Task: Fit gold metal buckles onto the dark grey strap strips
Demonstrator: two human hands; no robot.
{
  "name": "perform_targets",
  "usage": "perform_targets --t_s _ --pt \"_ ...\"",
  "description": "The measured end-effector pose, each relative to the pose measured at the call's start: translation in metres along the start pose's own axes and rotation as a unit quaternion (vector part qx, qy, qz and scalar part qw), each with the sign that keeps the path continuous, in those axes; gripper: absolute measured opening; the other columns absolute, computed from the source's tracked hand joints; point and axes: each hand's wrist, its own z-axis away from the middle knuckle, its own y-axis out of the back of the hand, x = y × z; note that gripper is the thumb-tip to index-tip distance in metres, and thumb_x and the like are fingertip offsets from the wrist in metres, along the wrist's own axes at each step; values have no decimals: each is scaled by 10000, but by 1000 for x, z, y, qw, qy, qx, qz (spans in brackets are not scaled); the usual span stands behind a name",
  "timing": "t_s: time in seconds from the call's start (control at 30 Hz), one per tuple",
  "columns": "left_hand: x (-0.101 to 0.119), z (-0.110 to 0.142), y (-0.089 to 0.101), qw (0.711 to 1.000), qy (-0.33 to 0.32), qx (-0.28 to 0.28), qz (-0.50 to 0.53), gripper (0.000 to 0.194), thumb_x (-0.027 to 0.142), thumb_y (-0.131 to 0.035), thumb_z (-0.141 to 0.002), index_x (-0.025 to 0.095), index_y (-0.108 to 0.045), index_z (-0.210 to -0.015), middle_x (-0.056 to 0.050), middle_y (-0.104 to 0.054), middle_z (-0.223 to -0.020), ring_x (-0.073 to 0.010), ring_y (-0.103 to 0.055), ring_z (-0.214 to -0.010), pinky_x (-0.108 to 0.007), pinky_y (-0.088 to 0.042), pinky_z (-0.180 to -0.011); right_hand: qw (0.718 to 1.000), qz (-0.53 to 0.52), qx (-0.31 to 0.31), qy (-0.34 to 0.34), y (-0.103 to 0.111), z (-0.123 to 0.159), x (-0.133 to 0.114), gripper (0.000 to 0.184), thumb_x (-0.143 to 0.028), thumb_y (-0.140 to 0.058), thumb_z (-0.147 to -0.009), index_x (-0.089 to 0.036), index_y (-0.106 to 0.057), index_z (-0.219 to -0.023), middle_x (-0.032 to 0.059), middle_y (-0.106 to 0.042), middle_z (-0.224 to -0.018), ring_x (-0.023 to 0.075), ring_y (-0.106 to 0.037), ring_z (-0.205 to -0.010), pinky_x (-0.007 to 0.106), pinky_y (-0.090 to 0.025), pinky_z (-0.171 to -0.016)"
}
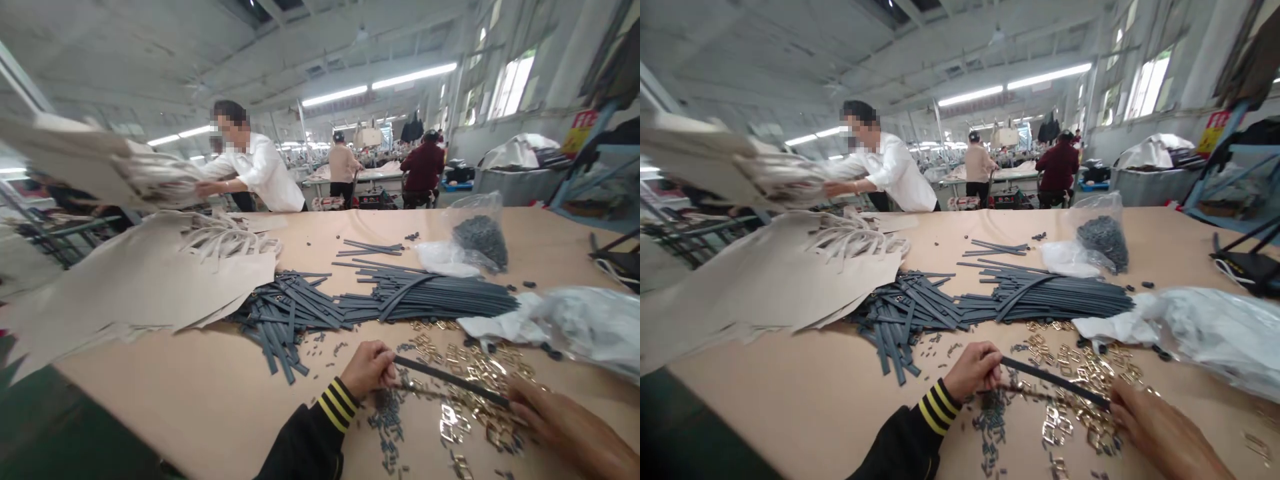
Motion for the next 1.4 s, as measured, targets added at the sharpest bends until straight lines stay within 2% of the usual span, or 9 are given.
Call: perform_targets --t_s 0.07,0.13,0.17,0.27,0.4,0.67,0.97,1.13,1.4 --pt "5 -3 -30 996 11 -34 82 275 382 -320 -812 153 -444 -726 5 -548 -558 -71 -474 -392 -179 -387 -382 997 -20 -72 -12 10 6 -13 133 -329 -471 -750 -248 -555 -814 19 -646 -714 201 -593 -650 279 -409 -578" --pt "8 -6 -54 987 19 -59 148 307 433 -335 -798 156 -420 -693 11 -536 -540 -55 -452 -368 -156 -355 -354 989 -70 -129 -3 13 4 -37 140 -302 -437 -783 -226 -547 -821 9 -634 -692 179 -581 -636 263 -405 -575" --pt "8 -8 -63 983 23 -68 171 328 455 -334 -794 157 -411 -681 12 -530 -533 -49 -447 -361 -147 -341 -343 984 -100 -145 5 12 0 -48 136 -271 -427 -791 -215 -546 -824 4 -630 -695 167 -577 -645 253 -405 -585" --pt "8 -10 -75 965 50 -72 247 373 509 -366 -770 154 -409 -664 13 -530 -515 -46 -452 -345 -131 -314 -316 980 -149 -131 7 1 -14 -69 120 -226 -459 -774 -189 -564 -818 -5 -613 -676 148 -561 -630 240 -398 -583" --pt "10 -9 -74 930 95 -54 351 380 499 -465 -738 129 -455 -654 -2 -557 -496 -50 -476 -342 -118 -317 -304 977 -186 -101 27 -11 -20 -72 101 -187 -503 -755 -190 -581 -818 -4 -615 -725 145 -556 -678 242 -401 -630" --pt "13 -10 -72 909 112 -53 397 334 455 -497 -757 123 -474 -751 4 -571 -520 -55 -506 -368 -110 -344 -318 972 -218 -83 18 -16 -17 -71 138 -152 -515 -750 -198 -579 -863 7 -623 -797 157 -566 -743 256 -417 -685" --pt "11 -9 -72 907 106 -59 404 286 423 -494 -773 146 -426 -756 10 -578 -546 -47 -510 -383 -103 -359 -331 978 -202 -51 11 -20 -16 -72 161 -155 -532 -740 -190 -564 -894 18 -621 -801 165 -570 -753 281 -436 -697" --pt "12 -10 -72 914 110 -50 387 279 411 -515 -759 152 -410 -753 21 -574 -523 -45 -496 -367 -102 -353 -321 977 -213 -28 3 -22 -14 -71 244 -156 -548 -728 -187 -536 -969 30 -620 -856 170 -571 -804 292 -445 -737" --pt "14 -10 -71 914 117 -49 385 281 415 -511 -755 160 -392 -746 27 -573 -514 -52 -500 -364 -105 -345 -316 975 -218 -36 7 -22 -14 -70 269 -194 -533 -753 -184 -532 -1021 50 -630 -888 179 -577 -834 299 -440 -760"
